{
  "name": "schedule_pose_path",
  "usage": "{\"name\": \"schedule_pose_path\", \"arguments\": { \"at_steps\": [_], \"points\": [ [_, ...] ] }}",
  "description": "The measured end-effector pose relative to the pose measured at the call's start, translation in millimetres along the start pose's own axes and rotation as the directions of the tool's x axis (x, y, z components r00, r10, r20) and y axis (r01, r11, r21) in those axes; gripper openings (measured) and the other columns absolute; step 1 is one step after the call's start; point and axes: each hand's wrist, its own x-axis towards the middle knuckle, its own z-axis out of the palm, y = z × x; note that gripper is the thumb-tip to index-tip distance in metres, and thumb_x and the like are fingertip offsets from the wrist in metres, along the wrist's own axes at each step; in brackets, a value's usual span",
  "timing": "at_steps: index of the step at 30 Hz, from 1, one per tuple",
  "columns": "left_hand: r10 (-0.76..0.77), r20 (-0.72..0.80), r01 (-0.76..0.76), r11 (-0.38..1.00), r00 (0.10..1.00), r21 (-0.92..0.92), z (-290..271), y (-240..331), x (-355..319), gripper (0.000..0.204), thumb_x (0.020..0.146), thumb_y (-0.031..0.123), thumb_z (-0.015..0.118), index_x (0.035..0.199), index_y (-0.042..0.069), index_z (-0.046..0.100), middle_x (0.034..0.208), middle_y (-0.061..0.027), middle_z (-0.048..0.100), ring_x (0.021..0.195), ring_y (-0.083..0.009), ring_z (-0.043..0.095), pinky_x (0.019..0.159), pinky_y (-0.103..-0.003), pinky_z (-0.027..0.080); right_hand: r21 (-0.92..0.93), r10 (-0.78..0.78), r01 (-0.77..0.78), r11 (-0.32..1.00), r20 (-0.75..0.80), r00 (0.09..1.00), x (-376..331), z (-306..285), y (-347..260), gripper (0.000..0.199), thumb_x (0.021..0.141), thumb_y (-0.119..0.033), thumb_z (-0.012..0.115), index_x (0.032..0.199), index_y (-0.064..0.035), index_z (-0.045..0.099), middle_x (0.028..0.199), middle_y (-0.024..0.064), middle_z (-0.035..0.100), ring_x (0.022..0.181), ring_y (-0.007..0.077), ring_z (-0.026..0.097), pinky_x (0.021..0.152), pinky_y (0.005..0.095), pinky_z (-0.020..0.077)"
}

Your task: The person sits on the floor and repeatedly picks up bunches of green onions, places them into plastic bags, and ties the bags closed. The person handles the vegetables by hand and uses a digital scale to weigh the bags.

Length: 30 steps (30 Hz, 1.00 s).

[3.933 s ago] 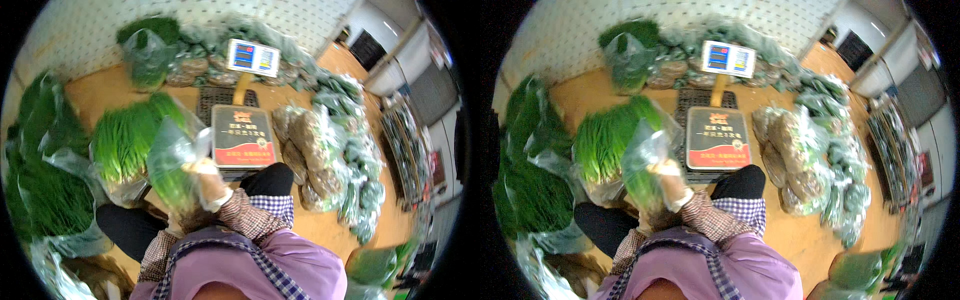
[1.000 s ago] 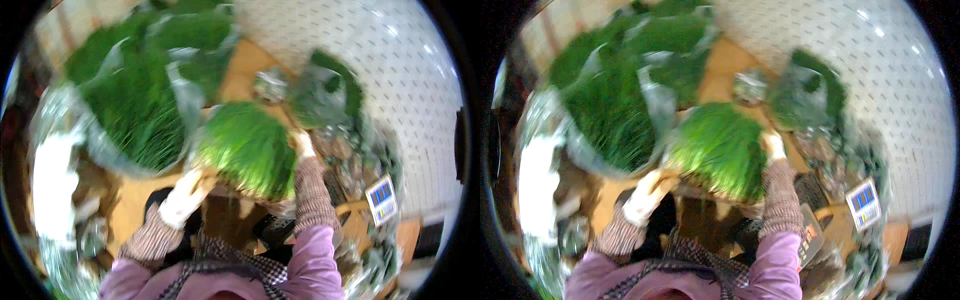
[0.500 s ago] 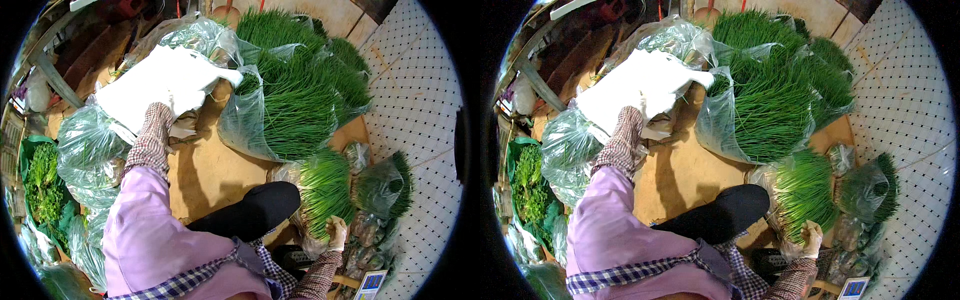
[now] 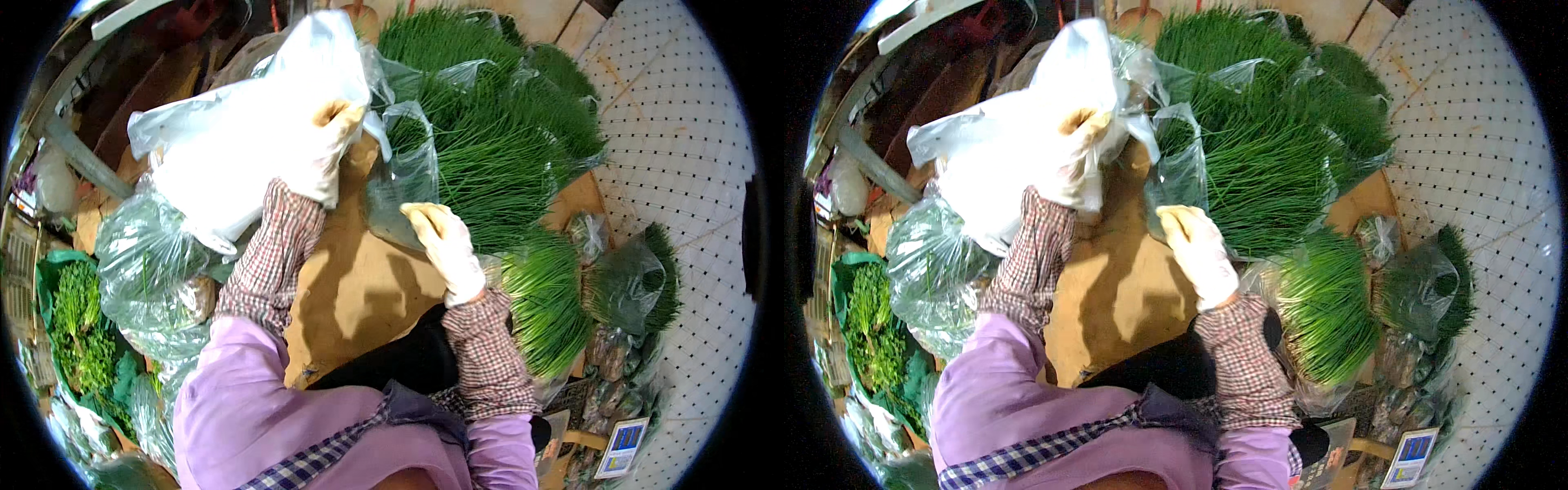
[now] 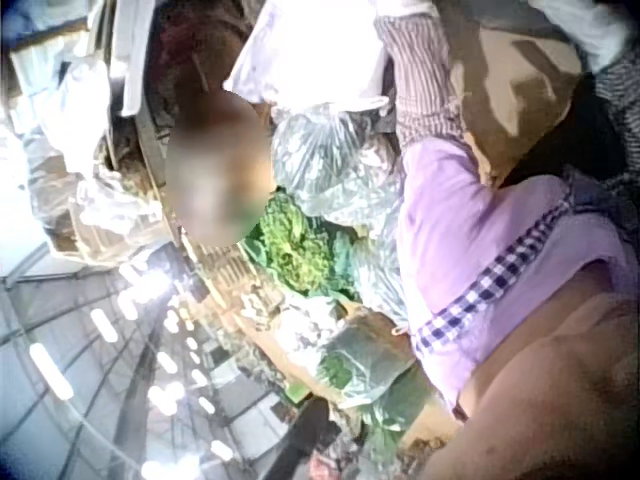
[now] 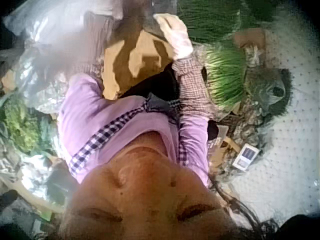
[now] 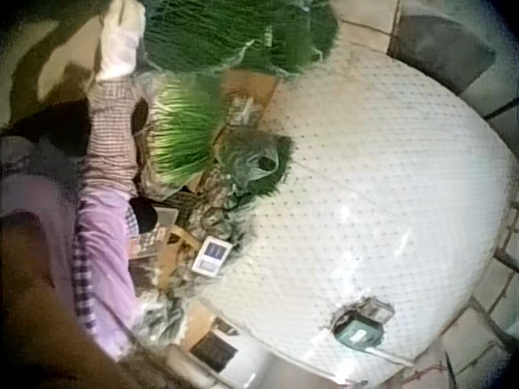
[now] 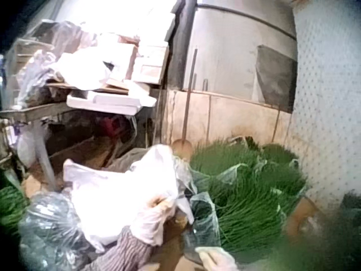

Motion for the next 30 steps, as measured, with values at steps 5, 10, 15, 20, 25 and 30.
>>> {"name": "schedule_pose_path", "arguments": {
  "at_steps": [5, 10, 15, 20, 25, 30],
  "points": [
    [-0.224, 0.005, 0.222, 0.967, 0.975, 0.124, -10, -6, -31, 0.013, 0.080, 0.008, 0.058, 0.092, 0.002, 0.057, 0.073, -0.0021, 0.057, 0.064, -0.0095, 0.051, 0.059, -0.020, 0.042, 0.632, 0.340, -0.462, 0.622, 0.313, 0.887, 38, 32, -9, 0.052, 0.085, -0.046, 0.043, 0.117, -0.0062, 0.051, 0.116, 0.0086, 0.052, 0.107, 0.0195, 0.044, 0.085, 0.0325, 0.0376],
    [0.026, 0.265, -0.133, 0.909, 0.964, 0.395, -27, -46, -63, 0.015, 0.074, 0.004, 0.059, 0.089, 0.003, 0.061, 0.082, -0.0059, 0.058, 0.076, -0.0142, 0.053, 0.068, -0.028, 0.043, 0.547, 0.072, -0.102, 0.831, 0.076, 0.995, 74, 88, 24, 0.038, 0.085, -0.028, 0.053, 0.107, 0.0026, 0.051, 0.093, 0.0107, 0.058, 0.087, 0.0189, 0.054, 0.074, 0.0298, 0.0433],
    [0.546, 0.195, -0.247, 0.024, 0.815, 0.969, -78, -25, -74, 0.035, 0.080, 0.023, 0.054, 0.113, 0.013, 0.052, 0.113, -0.0111, 0.051, 0.103, -0.0257, 0.047, 0.087, -0.038, 0.036, 0.905, 0.362, -0.287, 0.313, 0.166, 0.917, 87, 59, 2, 0.023, 0.085, -0.018, 0.053, 0.096, 0.0017, 0.056, 0.090, 0.0100, 0.060, 0.077, 0.0184, 0.057, 0.072, 0.0302, 0.0478],
    [0.184, -0.118, 0.185, -0.407, 0.976, 0.895, -212, -76, -35, 0.048, 0.089, 0.044, 0.024, 0.127, 0.019, 0.039, 0.125, -0.0094, 0.044, 0.118, -0.0268, 0.037, 0.099, -0.042, 0.024, 0.997, 0.277, 0.063, 0.052, -0.075, 0.958, 75, 9, 7, 0.034, 0.087, -0.027, 0.049, 0.105, 0.0026, 0.048, 0.096, 0.0128, 0.055, 0.085, 0.0224, 0.054, 0.081, 0.0349, 0.0444],
    [0.027, -0.115, 0.047, 0.803, 0.993, 0.593, -128, -80, -7, 0.041, 0.089, 0.033, 0.041, 0.119, 0.006, 0.043, 0.112, -0.0145, 0.051, 0.098, -0.0259, 0.052, 0.087, -0.038, 0.041, 0.706, 0.462, 0.059, 0.705, -0.521, 0.718, -25, -127, 24, 0.034, 0.090, -0.028, 0.040, 0.098, 0.0019, 0.053, 0.094, 0.0143, 0.057, 0.084, 0.0250, 0.056, 0.079, 0.0374, 0.0451],
    [0.189, 0.704, -0.627, 0.645, 0.685, 0.437, 132, -14, -103, 0.040, 0.076, 0.015, 0.061, 0.112, 0.003, 0.048, 0.103, -0.0177, 0.053, 0.086, -0.0259, 0.057, 0.076, -0.035, 0.046, 0.255, 0.386, -0.291, 0.922, -0.657, 0.648, -65, -89, 15, 0.021, 0.080, -0.018, 0.056, 0.073, 0.0021, 0.059, 0.064, 0.0046, 0.056, 0.059, 0.0101, 0.049, 0.054, 0.0262, 0.0397]
  ]
}}
